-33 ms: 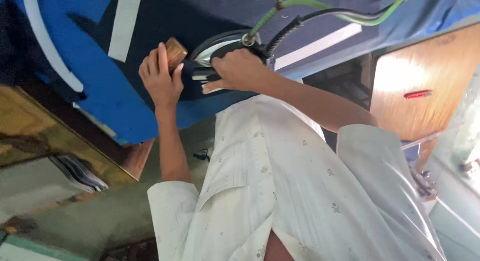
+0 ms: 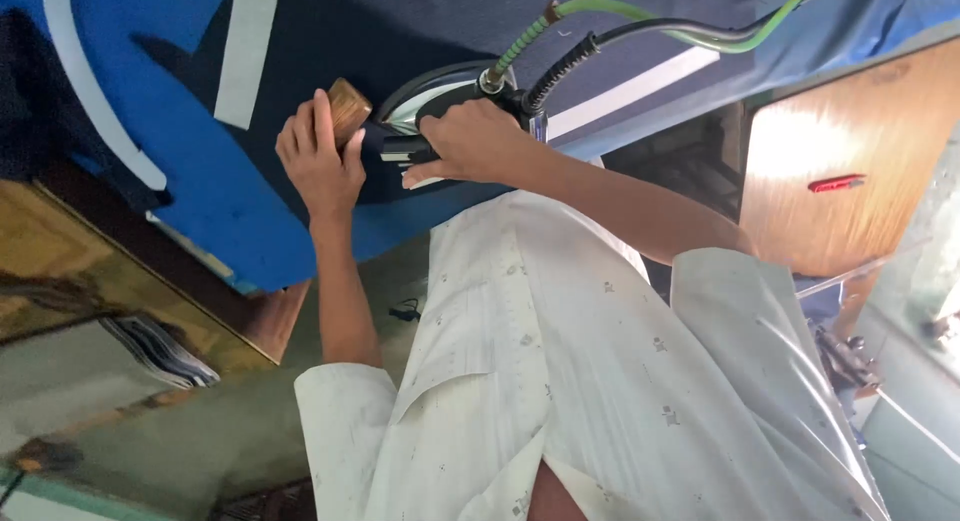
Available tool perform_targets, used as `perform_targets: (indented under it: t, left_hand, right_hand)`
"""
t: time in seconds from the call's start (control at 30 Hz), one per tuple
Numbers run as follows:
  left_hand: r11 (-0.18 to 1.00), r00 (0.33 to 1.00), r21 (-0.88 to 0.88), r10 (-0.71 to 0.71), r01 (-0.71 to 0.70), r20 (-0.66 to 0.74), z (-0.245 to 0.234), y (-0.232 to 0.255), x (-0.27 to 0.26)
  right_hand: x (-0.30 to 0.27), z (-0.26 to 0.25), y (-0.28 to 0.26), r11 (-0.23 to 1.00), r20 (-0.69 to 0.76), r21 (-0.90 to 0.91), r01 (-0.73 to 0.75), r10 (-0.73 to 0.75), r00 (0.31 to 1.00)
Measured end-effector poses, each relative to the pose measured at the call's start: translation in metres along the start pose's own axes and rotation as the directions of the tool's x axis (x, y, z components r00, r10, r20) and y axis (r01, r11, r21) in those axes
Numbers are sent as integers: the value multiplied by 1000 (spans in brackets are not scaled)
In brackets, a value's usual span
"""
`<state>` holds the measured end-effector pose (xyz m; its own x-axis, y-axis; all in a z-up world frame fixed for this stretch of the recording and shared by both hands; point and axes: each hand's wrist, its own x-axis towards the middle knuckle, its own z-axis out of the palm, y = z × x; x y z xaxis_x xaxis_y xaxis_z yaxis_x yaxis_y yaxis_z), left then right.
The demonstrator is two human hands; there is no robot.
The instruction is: The person irons a dark piece of fabric on a blue work surface using a steam iron and a wooden block. They then use a metal ruler and a pink marker to measure and mark the fabric before cutting it with large shears.
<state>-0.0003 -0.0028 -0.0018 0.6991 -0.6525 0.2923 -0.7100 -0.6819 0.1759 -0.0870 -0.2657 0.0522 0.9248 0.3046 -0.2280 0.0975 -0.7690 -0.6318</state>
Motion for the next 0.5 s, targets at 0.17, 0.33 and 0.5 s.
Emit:
perform_targets:
  t: [0.17,0.33,0.5]
  left_hand:
    - [997,997,6,72,-72,14,16,18,3]
    - [982,965,-155,144,-112,219,20,81,34]
    - [942,944,-287,244,-175,224,54,146,70]
  right_hand:
    - [-29,-33,20,985,131,-35,-167,170,977]
    - [-83,-90,81,914,283,14,-405,385,878]
    - [-148,-125,156,896,171,48,-442,429,887]
